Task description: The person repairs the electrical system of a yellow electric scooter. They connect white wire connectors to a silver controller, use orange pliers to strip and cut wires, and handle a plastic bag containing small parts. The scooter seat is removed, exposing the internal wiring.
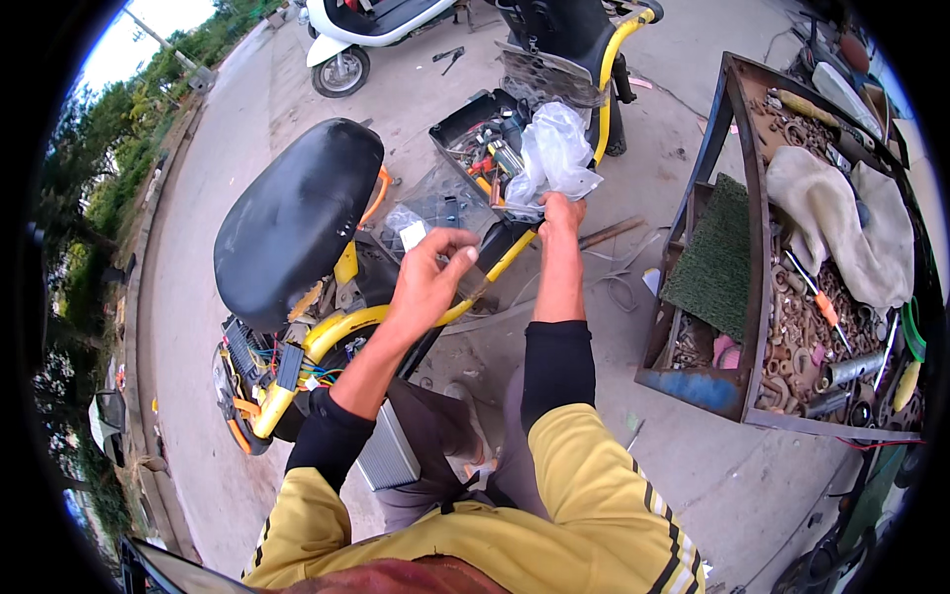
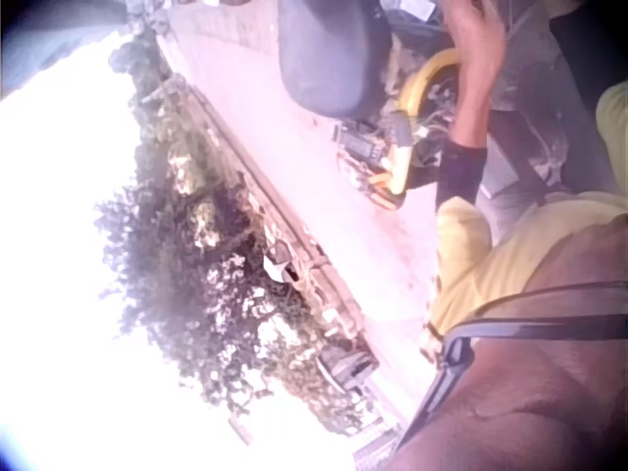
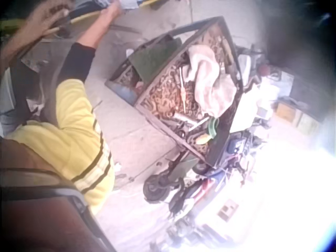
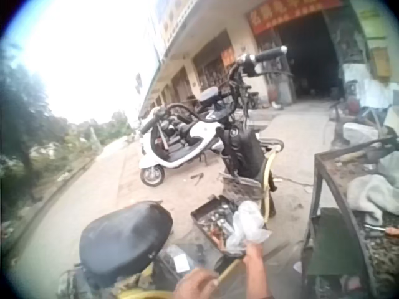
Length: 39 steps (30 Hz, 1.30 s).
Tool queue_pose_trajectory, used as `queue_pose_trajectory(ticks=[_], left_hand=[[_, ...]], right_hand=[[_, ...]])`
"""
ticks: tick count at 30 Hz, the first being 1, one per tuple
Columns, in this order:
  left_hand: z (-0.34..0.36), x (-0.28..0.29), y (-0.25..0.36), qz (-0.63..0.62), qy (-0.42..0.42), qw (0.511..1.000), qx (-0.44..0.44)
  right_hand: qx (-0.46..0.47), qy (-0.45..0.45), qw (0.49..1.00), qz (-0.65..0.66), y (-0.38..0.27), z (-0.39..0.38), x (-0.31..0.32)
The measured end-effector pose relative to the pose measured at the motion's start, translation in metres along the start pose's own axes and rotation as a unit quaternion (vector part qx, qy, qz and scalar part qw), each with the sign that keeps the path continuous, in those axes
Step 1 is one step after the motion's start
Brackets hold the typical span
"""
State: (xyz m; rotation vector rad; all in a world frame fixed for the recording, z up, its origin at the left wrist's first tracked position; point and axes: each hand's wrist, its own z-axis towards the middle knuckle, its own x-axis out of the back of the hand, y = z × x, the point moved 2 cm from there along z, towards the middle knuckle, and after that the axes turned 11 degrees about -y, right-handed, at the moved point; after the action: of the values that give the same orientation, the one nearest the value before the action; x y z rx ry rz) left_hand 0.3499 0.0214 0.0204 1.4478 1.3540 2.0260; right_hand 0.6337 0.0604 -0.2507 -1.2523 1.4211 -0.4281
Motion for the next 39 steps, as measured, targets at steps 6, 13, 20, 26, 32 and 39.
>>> queue_pose_trajectory(ticks=[6,13,20,26,32,39], left_hand=[[0.113,0.026,-0.127,0.056,0.128,0.988,0.069],[0.186,0.028,-0.15,0.189,0.127,0.973,-0.034],[0.215,0.053,-0.148,-0.163,0.24,0.957,-0.02],[0.216,0.072,-0.145,-0.235,0.308,0.921,-0.047],[0.203,0.085,-0.143,-0.199,0.368,0.905,-0.071],[0.197,0.076,-0.116,-0.168,0.384,0.899,-0.129]], right_hand=[[-0.078,-0.018,0.996,0.049,-0.018,-0.036,-0.025],[-0.064,-0.01,0.996,0.055,0.0,-0.019,-0.013],[-0.095,0.003,0.994,0.049,0.012,-0.008,-0.001],[-0.076,0.018,0.996,0.038,0.022,0.005,0.001],[-0.087,0.007,0.995,0.045,0.023,0.0,-0.005],[-0.094,0.012,0.994,0.047,0.026,0.011,0.005]])
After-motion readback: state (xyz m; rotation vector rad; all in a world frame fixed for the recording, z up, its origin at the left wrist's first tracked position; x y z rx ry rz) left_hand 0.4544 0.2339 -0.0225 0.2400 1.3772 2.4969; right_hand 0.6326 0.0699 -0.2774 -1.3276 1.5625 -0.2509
